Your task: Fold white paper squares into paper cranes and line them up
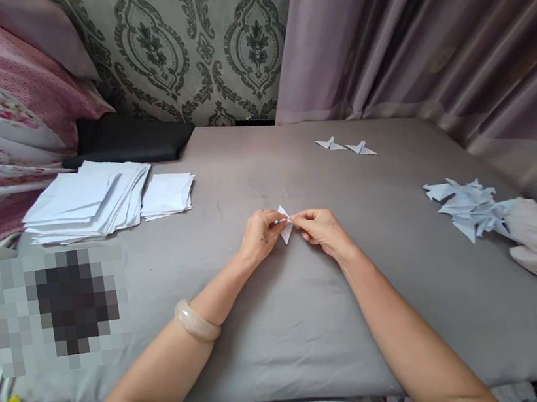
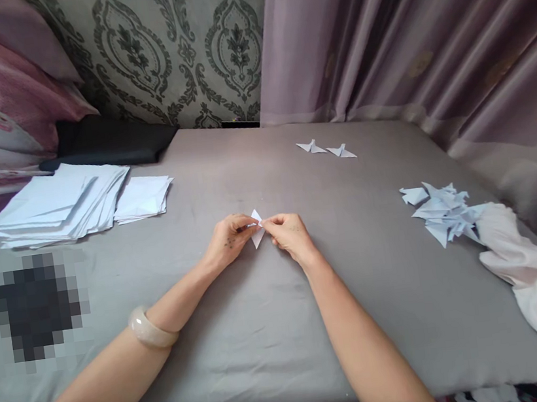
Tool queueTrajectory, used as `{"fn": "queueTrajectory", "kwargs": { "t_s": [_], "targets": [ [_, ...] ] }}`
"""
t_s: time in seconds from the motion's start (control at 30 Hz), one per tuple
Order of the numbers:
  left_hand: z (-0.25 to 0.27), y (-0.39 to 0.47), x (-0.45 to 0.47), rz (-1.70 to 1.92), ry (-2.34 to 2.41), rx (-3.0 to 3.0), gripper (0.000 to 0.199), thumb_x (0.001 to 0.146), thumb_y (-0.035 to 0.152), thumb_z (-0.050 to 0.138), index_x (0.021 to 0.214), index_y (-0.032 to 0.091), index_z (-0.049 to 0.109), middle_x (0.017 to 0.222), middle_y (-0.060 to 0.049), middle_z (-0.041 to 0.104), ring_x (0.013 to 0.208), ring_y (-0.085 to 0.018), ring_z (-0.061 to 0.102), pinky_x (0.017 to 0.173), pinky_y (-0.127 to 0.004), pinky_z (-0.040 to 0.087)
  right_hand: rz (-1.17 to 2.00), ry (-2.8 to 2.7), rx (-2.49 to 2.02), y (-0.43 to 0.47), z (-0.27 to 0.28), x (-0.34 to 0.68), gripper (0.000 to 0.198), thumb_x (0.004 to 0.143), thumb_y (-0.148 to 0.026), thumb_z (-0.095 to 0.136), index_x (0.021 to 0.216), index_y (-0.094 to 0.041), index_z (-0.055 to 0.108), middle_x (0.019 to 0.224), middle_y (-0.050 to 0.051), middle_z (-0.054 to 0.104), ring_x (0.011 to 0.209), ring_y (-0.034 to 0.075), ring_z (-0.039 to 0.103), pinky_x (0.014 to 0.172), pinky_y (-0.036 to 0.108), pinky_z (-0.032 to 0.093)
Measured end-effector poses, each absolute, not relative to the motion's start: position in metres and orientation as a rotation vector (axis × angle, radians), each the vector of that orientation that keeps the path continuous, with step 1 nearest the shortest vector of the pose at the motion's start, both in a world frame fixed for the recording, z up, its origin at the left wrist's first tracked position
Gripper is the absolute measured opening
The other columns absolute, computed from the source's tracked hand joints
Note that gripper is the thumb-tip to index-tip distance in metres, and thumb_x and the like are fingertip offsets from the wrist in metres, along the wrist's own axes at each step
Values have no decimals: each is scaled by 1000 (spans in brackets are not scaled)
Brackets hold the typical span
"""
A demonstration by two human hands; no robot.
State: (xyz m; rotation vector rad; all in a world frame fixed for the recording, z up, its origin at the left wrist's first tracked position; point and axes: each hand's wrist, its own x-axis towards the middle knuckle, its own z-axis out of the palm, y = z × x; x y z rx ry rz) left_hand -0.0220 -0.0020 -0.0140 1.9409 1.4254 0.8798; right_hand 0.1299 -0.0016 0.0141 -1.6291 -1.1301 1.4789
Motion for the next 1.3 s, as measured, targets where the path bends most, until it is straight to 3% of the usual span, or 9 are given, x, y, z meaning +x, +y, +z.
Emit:
{"fn": "queueTrajectory", "kwargs": {
  "t_s": [0.2, 0.5, 0.73, 0.83, 0.97, 1.1, 1.3],
  "targets": [
    [-18, -1, -23, 906, 1419, 2043, 18, 86, 23, 57, 87, 22, 75, 87, -3, 73, 79, -18, 57, 74, -27, 44, 1455, -1097, -1644, 0, 9, 131, 11, 66, -23, 62, 60, -17, 55, 37, -8, 40, 32, 3, 29, 32, 18, 14],
    [-10, -3, -18, 888, 1491, 2082, 19, 83, 18, 57, 83, 23, 75, 92, -2, 74, 87, -20, 61, 83, -32, 44, 1420, -1043, -1613, 1, 1, 133, 14, 66, -28, 64, 63, -17, 56, 39, -8, 42, 32, 4, 31, 32, 18, 16],
    [-19, 4, -24, 1090, 1719, 1955, 17, 83, 21, 57, 80, 23, 74, 89, -3, 74, 86, -20, 62, 81, -33, 45, 1361, -1002, -1564, 0, -4, 137, 17, 73, -33, 60, 72, -17, 55, 47, -8, 44, 36, 4, 37, 32, 17, 21],
    [-26, 7, -26, 1070, 1804, 1912, 13, 82, 24, 60, 89, 23, 71, 87, -3, 71, 84, -20, 59, 82, -34, 45, 1358, -1024, -1546, 0, -9, 138, 17, 74, -34, 60, 72, -18, 56, 47, -8, 45, 35, 4, 36, 32, 17, 22],
    [-29, 6, -25, 1034, 1925, 1809, 39, 72, 25, 70, 110, 20, 61, 99, -7, 61, 97, -23, 54, 88, -35, 44, 1351, -1060, -1527, -1, -14, 140, 18, 74, -35, 61, 71, -18, 55, 46, -8, 46, 34, 4, 35, 32, 17, 24],
    [-26, 0, -24, 1040, 2021, 1675, 29, 71, 27, 70, 98, 18, 62, 105, -9, 52, 106, -24, 48, 93, -36, 43, 1363, -1100, -1509, -2, -14, 143, 17, 74, -33, 61, 70, -18, 56, 45, -7, 47, 35, 5, 36, 33, 17, 25],
    [-24, 2, -27, 971, 2046, 1659, 16, 75, 27, 62, 86, 17, 68, 101, -9, 53, 107, -24, 48, 96, -36, 41, 1359, -1175, -1522, -4, -11, 146, 17, 78, -33, 57, 72, -17, 56, 47, -6, 48, 36, 5, 37, 36, 17, 28]
  ]
}}
